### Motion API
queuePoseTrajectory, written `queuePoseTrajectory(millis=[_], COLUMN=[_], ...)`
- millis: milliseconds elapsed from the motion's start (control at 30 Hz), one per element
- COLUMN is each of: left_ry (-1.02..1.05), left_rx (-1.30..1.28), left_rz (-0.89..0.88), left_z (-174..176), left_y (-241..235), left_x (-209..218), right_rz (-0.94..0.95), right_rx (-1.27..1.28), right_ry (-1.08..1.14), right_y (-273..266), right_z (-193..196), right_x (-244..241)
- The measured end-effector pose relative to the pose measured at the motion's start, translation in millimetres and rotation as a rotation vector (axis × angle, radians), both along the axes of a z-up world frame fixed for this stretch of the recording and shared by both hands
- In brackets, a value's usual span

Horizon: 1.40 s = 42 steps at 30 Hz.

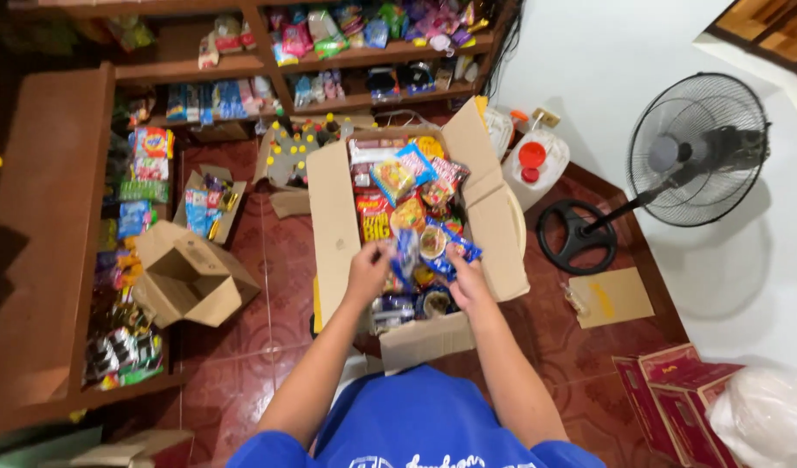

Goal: Organize instant noodles and other packaged goods on a shelf.

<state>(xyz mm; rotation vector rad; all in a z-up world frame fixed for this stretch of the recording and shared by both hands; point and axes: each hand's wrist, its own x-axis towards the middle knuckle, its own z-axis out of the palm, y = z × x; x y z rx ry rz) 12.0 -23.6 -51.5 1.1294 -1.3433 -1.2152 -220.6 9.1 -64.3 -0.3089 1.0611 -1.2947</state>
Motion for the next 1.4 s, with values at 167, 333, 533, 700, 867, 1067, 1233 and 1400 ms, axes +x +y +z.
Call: queuePoseTrajectory(millis=[167, 333, 533, 700, 867, 1067, 1233, 1400], left_ry=[0.142, 0.006, -0.120, -0.558, -0.147, -0.072, -0.255, -0.109], left_rx=[0.106, 0.002, -0.134, -0.523, 0.045, -0.089, -0.261, -0.164], left_rz=[0.011, -0.063, -0.051, 0.014, -0.056, -0.043, -0.120, -0.152], left_z=[5.0, 24.9, 42.3, 51.6, 28.1, 48.2, 38.2, 40.7], left_y=[-13.3, -3.9, 1.1, 2.5, -8.8, -2.9, -3.3, -4.2], left_x=[-8.8, -10.9, -7.4, -9.7, -4.8, -2.8, 4.1, 3.2], right_rz=[0.033, 0.136, 0.181, 0.179, 0.025, -0.159, -0.222, -0.150], right_rx=[-0.083, -0.149, -0.097, -0.135, -0.123, -0.117, -0.047, -0.101], right_ry=[-0.045, -0.035, -0.033, -0.119, -0.130, -0.318, -0.361, -0.362], right_y=[1.5, 7.4, 7.1, 12.9, 5.4, 9.2, 15.8, 17.6], right_z=[32.3, 23.3, 22.1, 26.7, 18.0, 28.8, 33.0, 27.3], right_x=[6.4, 7.4, 2.8, 4.5, -2.0, -5.6, -9.1, -11.6])
